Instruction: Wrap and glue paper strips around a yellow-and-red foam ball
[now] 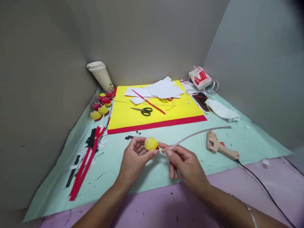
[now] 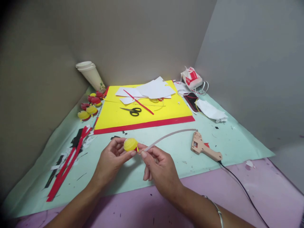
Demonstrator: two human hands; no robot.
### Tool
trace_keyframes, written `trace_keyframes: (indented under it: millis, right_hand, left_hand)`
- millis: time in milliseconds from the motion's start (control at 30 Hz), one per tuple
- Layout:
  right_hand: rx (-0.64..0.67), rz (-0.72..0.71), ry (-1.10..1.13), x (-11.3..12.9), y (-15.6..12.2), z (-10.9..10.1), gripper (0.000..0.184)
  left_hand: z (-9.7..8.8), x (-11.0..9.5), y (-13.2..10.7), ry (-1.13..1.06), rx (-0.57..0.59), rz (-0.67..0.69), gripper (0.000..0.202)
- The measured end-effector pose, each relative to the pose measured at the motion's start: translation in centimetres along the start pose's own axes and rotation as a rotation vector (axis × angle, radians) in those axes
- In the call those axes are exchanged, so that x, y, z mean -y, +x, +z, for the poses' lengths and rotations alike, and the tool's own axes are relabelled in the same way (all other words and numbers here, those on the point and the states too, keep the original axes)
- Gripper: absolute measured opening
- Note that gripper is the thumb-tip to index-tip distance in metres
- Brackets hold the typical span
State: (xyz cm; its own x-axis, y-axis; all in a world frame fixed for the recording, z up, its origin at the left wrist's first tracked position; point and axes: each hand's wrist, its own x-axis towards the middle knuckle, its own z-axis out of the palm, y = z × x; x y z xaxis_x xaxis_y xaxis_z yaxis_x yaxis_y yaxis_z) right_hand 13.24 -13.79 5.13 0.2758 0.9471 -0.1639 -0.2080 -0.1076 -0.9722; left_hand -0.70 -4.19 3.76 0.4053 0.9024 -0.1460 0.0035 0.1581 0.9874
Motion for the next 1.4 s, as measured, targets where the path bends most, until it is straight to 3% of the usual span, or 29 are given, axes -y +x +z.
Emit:
trace_keyframes:
  millis: [400,767,1167,1400]
  right_hand:
    - [-0.043,0.045,0.03,-0.8,0.8,-0.1,0.033]
    - [-0.048,0.056,0.106,-1.9,1.2,-0.4,0.031]
    - [-0.048,0.05,0.172,-2.4,1.6,-0.7,0.028]
    - [-0.074,0.022,0.179,-2.0,2.0,-1.3,0.025]
  left_hand:
    - [0.3,0.7,0.3,0.067,-0.046,-0.01,0.048]
    - [-0.1,0.6,0.1,0.378,-0.088,0.012,0.053]
    - [0.2,0.3,-0.1,0.232,-0.026,-0.059,0.06]
    - [0.0,-0.8,-0.4,0.127,0.099,-0.043,0.05]
